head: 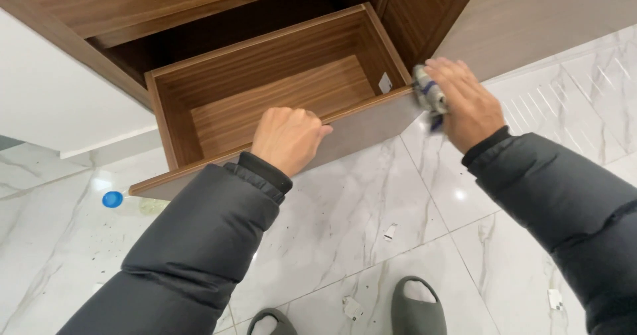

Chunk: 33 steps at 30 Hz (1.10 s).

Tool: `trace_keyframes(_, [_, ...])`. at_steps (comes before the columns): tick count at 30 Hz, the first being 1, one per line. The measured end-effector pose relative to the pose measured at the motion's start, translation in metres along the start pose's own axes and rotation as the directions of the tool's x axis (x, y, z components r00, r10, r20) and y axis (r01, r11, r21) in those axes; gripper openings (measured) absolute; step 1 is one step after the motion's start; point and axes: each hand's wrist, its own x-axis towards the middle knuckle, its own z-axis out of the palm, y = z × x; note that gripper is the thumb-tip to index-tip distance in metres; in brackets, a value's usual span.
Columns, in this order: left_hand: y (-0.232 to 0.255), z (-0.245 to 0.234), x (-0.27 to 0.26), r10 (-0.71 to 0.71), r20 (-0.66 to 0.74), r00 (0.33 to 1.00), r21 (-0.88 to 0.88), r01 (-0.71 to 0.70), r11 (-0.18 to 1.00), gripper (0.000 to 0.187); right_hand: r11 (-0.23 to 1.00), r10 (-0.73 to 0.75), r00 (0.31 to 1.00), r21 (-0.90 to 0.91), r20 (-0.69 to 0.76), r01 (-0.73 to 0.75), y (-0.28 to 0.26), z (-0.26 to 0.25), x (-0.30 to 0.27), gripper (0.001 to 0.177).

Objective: The person cleans the inside of a wooden drawer using a cloth. They wipe the bottom and sides of the drawer, then pick up a plastic bottle from the floor and pour liquid onto the cloth to continue cleaning the drawer's interior and front edge.

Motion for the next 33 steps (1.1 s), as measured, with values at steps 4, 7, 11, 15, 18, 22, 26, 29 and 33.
trace_keyframes(4, [0.002, -0.001, 0.003, 0.034, 0.015, 0.999, 0.004, -0.034, 0.999, 0.049, 0.997, 0.039, 0.999, 0.065, 0.014, -0.040, -0.025, 0.029, -0.005, 0.052])
trace_keyframes(7, [0.000, -0.005, 0.007, 0.037, 0.042, 0.998, 0.059, -0.039, 0.997, 0.049, 0.989, -0.002, 1.000, 0.145, 0.029, -0.002, -0.078, 0.026, 0.020, 0.048])
trace_keyframes(11, [0.001, -0.001, 0.004, -0.020, 0.051, 0.998, 0.031, 0.019, 0.999, 0.051, 0.996, 0.003, 1.000, 0.086, -0.001, -0.003, -0.015, 0.017, -0.005, 0.045])
trace_keyframes(15, [0.002, 0.004, 0.006, 0.014, 0.005, 1.000, 0.030, -0.014, 0.999, 0.050, 0.982, 0.180, 0.979, -0.074, 0.094, -0.173, 0.028, 0.010, -0.033, 0.048])
trace_keyframes(18, [0.001, -0.001, 0.009, 0.026, 0.044, 0.999, 0.042, -0.028, 0.999, 0.051, 0.992, 0.117, 0.986, 0.038, 0.115, -0.122, -0.042, 0.015, 0.003, 0.049])
trace_keyframes(22, [0.002, -0.001, 0.009, 0.022, 0.060, 0.998, 0.041, -0.024, 0.999, 0.052, 0.989, 0.068, 0.985, 0.119, 0.156, -0.088, -0.075, 0.007, 0.016, 0.050])
trace_keyframes(26, [-0.003, 0.004, 0.000, -0.028, 0.033, 0.999, 0.013, 0.028, 1.000, 0.055, 0.998, 0.063, 0.994, 0.016, 0.086, -0.064, 0.000, 0.011, -0.011, 0.047])
trace_keyframes(29, [-0.003, -0.001, 0.001, -0.006, 0.041, 0.999, -0.004, 0.006, 1.000, 0.052, 0.991, 0.130, 0.987, 0.002, 0.095, -0.131, 0.003, 0.017, -0.016, 0.048])
trace_keyframes(33, [0.001, -0.004, 0.010, -0.024, 0.093, 0.995, 0.020, 0.023, 1.000, 0.050, 0.990, 0.060, 0.993, 0.125, 0.107, -0.073, -0.077, 0.022, 0.012, 0.051])
